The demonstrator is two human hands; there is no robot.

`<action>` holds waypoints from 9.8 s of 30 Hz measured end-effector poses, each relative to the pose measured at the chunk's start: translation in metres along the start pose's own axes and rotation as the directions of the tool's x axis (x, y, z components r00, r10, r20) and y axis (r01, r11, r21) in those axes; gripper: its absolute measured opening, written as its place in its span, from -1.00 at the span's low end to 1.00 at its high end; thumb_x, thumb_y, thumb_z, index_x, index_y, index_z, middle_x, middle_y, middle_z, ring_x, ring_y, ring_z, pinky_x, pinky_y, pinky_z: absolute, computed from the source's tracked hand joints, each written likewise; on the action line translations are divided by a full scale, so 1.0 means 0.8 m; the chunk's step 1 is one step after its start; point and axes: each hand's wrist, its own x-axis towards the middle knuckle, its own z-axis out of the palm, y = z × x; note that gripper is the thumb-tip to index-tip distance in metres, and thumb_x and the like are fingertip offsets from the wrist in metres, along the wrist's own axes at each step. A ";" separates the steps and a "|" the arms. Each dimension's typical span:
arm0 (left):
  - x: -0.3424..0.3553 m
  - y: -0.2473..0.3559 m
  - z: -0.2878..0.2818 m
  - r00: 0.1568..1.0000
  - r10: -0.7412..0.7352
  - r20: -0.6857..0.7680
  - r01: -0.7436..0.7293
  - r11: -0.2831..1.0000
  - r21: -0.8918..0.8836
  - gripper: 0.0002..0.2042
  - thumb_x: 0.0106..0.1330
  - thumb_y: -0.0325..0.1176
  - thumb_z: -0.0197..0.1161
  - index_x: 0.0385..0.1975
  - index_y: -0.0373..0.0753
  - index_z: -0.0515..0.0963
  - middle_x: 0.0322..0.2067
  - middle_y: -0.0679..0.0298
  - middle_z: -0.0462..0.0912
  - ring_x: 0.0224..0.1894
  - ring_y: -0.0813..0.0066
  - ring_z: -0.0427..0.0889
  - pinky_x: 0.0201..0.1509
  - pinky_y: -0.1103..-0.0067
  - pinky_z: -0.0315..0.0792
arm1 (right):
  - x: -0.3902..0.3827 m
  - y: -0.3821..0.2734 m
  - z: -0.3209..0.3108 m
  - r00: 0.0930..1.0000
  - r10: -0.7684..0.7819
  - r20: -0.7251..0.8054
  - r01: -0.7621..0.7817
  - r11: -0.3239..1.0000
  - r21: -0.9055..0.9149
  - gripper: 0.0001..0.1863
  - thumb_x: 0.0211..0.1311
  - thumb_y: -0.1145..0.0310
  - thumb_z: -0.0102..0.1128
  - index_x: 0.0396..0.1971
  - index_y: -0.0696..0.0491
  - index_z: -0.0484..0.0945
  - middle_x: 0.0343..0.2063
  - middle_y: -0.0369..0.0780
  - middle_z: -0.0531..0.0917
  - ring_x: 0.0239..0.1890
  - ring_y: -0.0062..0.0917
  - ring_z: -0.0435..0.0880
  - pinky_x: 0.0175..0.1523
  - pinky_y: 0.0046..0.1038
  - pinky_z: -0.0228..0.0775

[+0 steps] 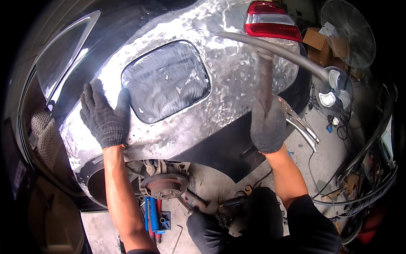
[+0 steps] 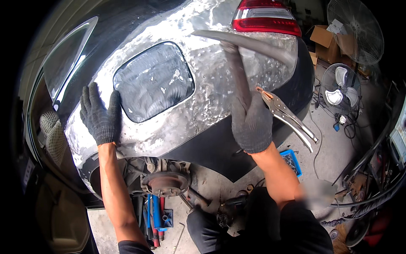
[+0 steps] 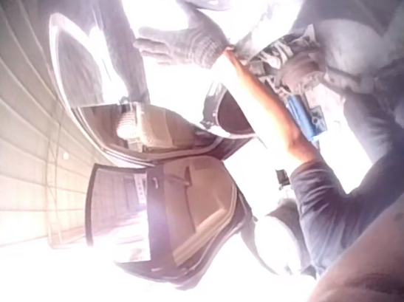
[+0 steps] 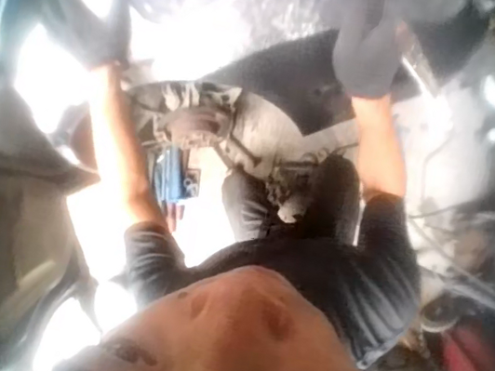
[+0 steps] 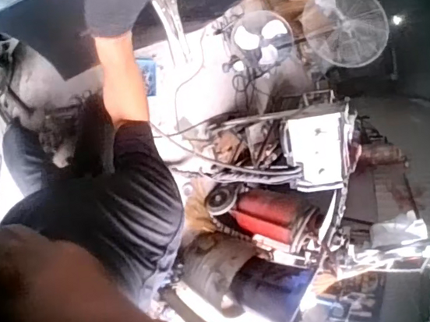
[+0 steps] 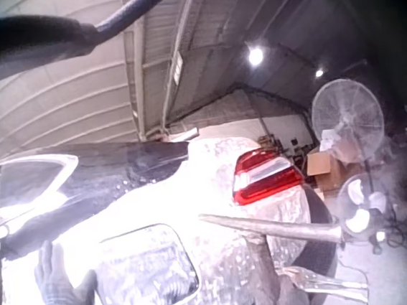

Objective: The person hammers the metal panel around a fuel tank opening, uses an angle grinder to smooth the surface, and uses a pry bar with a hammer to shape the opening's edge.

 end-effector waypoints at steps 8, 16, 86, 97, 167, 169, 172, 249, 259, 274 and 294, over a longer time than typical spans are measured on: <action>-0.001 -0.001 -0.004 1.000 -0.006 0.010 0.006 1.000 0.012 -0.26 0.26 0.20 0.18 0.34 -0.17 0.33 0.40 -0.01 0.25 0.46 0.03 0.15 0.48 0.15 -0.02 | 0.011 -0.012 0.007 0.970 0.233 0.072 -0.232 0.973 -0.013 -0.61 0.31 0.24 0.17 -0.19 0.33 0.44 -0.51 0.07 0.60 -0.49 -0.10 0.62 -0.32 -0.20 0.47; -0.003 0.007 0.002 1.000 -0.024 0.020 0.024 1.000 -0.011 -0.27 0.27 0.19 0.18 0.35 -0.16 0.33 0.40 0.00 0.24 0.46 0.03 0.15 0.49 0.16 -0.03 | 0.014 0.014 0.010 0.968 0.192 0.161 -0.177 0.979 -0.101 -0.63 0.33 0.26 0.16 -0.15 0.32 0.43 -0.44 0.10 0.61 -0.43 0.02 0.61 -0.25 -0.16 0.48; 0.009 -0.015 0.006 0.967 0.226 0.118 -0.207 0.966 -0.154 -0.19 0.31 0.17 0.15 0.38 -0.33 0.20 0.44 -0.13 0.11 0.50 -0.08 0.02 0.52 0.11 -0.12 | -0.198 -0.024 -0.059 0.726 0.461 0.511 -0.632 0.155 0.759 -0.52 0.36 -0.05 0.13 -0.32 0.15 0.41 -0.64 -0.31 0.45 -0.75 -0.69 0.36 -0.69 -0.67 0.16; 0.004 -0.015 0.011 0.979 0.192 0.071 -0.175 0.966 -0.188 -0.14 0.23 0.21 0.24 0.36 -0.34 0.23 0.42 -0.09 0.15 0.50 -0.04 0.06 0.50 0.04 -0.07 | -0.031 -0.102 -0.027 0.906 0.420 0.059 -0.413 0.842 0.346 -0.72 0.42 0.27 0.06 -0.14 0.21 0.42 -0.64 -0.31 0.47 -0.63 -0.72 0.44 -0.51 -0.58 0.28; 0.007 -0.006 0.001 0.979 0.146 0.145 -0.109 0.966 -0.234 -0.15 0.26 0.14 0.23 0.40 -0.32 0.16 0.45 -0.10 0.07 0.52 -0.04 -0.01 0.53 0.07 -0.15 | 0.070 -0.116 0.074 0.881 0.000 0.474 0.062 0.992 -0.114 -0.56 0.38 0.03 0.13 -0.15 0.18 0.49 -0.45 0.00 0.65 -0.36 -0.08 0.68 -0.26 -0.09 0.45; 0.006 -0.005 0.000 0.975 0.145 0.166 -0.106 0.969 -0.224 -0.16 0.26 0.14 0.23 0.40 -0.32 0.17 0.45 -0.10 0.08 0.52 -0.04 -0.01 0.52 0.06 -0.14 | 0.069 -0.123 0.075 0.928 0.009 0.372 0.024 0.996 -0.085 -0.71 0.39 0.24 0.11 -0.21 0.20 0.42 -0.61 0.11 0.59 -0.51 0.06 0.65 -0.44 -0.12 0.46; 0.007 -0.018 -0.002 0.978 0.139 0.153 -0.109 0.976 -0.190 -0.17 0.26 0.14 0.22 0.40 -0.31 0.18 0.45 -0.09 0.08 0.52 -0.04 -0.01 0.52 0.06 -0.14 | 0.080 -0.165 0.044 0.964 0.029 0.264 -0.068 0.988 0.138 -0.68 0.39 0.22 0.13 -0.13 0.19 0.43 -0.62 0.03 0.60 -0.50 -0.07 0.69 -0.40 -0.18 0.49; 0.005 -0.013 -0.013 0.962 0.197 0.187 -0.180 0.978 -0.105 -0.23 0.30 0.06 0.16 0.42 -0.27 0.15 0.44 -0.12 0.07 0.50 -0.10 0.01 0.50 0.08 -0.12 | -0.426 -0.019 -0.097 0.296 0.595 0.747 -0.947 0.082 0.311 -0.91 0.37 0.48 0.00 -0.35 0.17 0.40 -0.70 -0.36 0.40 -0.69 -0.70 0.36 -0.58 -0.58 0.23; 0.003 -0.021 -0.004 0.957 0.247 0.153 -0.233 0.967 -0.107 -0.24 0.32 0.08 0.18 0.41 -0.24 0.17 0.42 -0.15 0.11 0.47 -0.14 0.07 0.48 0.07 -0.06 | -0.545 -0.010 -0.122 -0.454 0.317 0.832 -0.793 -0.569 -0.216 -0.88 0.39 0.38 0.03 -0.37 0.06 0.40 -0.73 -0.39 0.35 -0.73 -0.66 0.33 -0.61 -0.55 0.22; 0.002 -0.026 0.004 0.948 0.262 0.181 -0.256 0.965 -0.056 -0.28 0.39 0.01 0.10 0.43 -0.31 0.16 0.45 -0.14 0.07 0.51 -0.03 0.01 0.54 0.27 -0.10 | -0.613 -0.022 -0.158 -0.603 0.029 0.797 -0.601 -0.673 -0.430 -0.76 0.42 0.17 0.05 -0.49 -0.17 0.34 -0.79 -0.42 0.27 -0.81 -0.60 0.26 -0.69 -0.45 0.15; 0.015 -0.018 -0.020 0.943 0.207 0.260 -0.148 0.962 -0.229 -0.12 0.26 0.03 0.31 0.44 -0.36 0.08 0.44 -0.20 0.01 0.50 -0.17 -0.06 0.51 0.10 -0.15 | -0.596 -0.138 -0.231 -0.899 -0.048 0.435 -0.345 -0.535 -0.771 -0.75 0.33 0.09 0.13 -0.51 -0.13 0.48 -0.75 -0.30 0.42 -0.75 -0.43 0.42 -0.62 -0.30 0.25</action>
